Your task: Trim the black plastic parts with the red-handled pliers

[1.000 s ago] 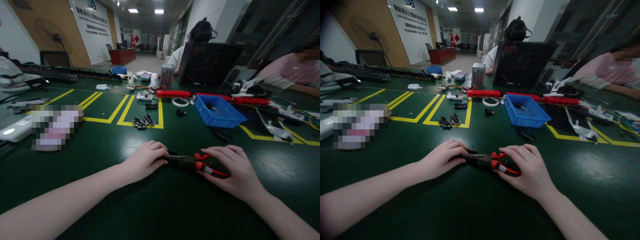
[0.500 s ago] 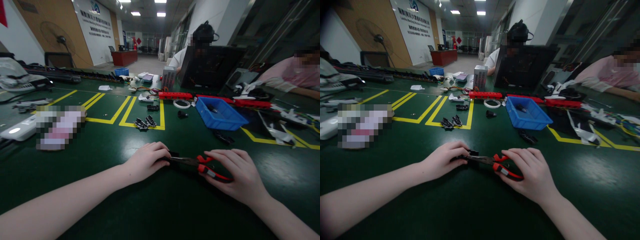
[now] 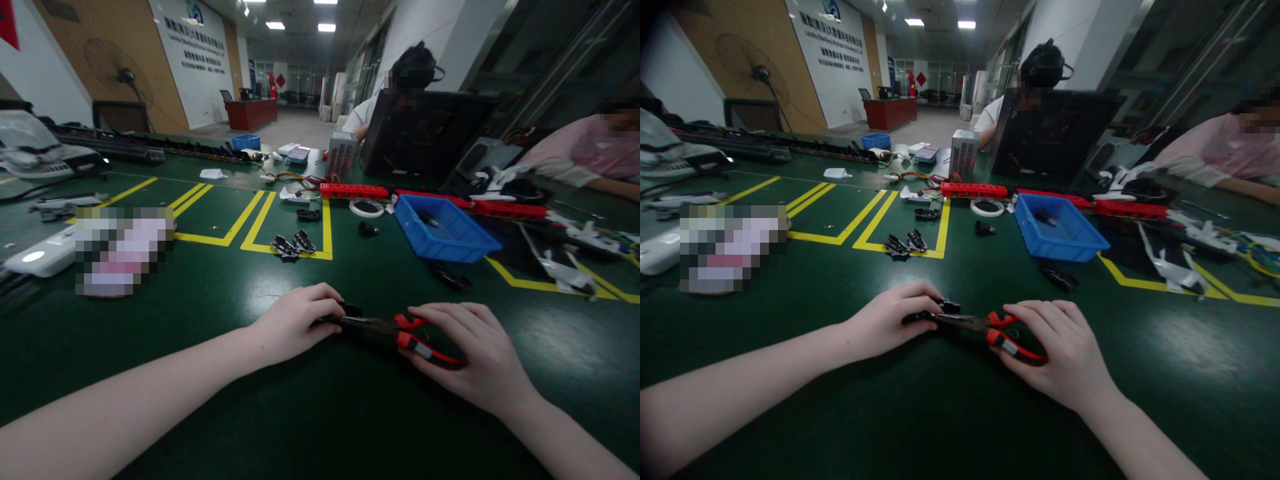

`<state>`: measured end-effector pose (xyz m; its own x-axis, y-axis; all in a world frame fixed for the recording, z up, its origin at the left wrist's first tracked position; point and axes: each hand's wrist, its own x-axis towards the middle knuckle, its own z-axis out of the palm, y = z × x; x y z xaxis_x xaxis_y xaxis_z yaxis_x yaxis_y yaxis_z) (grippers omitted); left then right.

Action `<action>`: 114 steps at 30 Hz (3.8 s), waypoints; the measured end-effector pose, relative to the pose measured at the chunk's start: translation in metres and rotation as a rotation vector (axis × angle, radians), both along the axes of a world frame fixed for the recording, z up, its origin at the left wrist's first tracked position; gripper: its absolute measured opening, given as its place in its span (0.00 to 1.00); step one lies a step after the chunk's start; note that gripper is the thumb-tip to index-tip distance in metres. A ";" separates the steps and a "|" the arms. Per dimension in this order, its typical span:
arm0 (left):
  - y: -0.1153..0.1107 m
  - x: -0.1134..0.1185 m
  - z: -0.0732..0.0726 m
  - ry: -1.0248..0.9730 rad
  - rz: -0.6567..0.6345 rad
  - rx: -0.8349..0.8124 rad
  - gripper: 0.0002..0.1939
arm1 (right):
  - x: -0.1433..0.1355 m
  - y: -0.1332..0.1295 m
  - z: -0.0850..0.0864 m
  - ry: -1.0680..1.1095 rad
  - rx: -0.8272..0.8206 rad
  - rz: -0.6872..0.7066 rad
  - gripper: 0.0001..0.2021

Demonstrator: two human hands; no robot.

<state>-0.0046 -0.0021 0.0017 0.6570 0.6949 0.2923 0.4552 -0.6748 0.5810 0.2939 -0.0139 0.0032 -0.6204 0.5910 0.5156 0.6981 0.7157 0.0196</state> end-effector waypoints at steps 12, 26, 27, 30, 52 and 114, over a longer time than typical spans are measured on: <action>-0.001 0.001 0.001 0.095 0.003 0.051 0.08 | -0.001 0.002 -0.002 -0.006 -0.074 0.017 0.20; -0.002 0.002 0.001 0.122 0.024 0.083 0.07 | 0.001 0.004 0.001 -0.035 -0.041 0.029 0.21; -0.002 0.002 0.002 0.122 0.028 0.075 0.07 | 0.002 0.004 0.001 -0.029 -0.037 0.024 0.21; -0.003 0.002 0.003 0.119 0.030 0.058 0.07 | 0.004 0.004 0.001 -0.021 -0.031 0.012 0.21; 0.000 0.002 -0.001 0.118 0.012 0.055 0.04 | 0.002 0.003 0.003 -0.022 -0.003 0.022 0.22; 0.000 0.002 0.001 0.113 0.014 0.026 0.06 | -0.006 -0.002 0.004 -0.044 0.024 0.020 0.19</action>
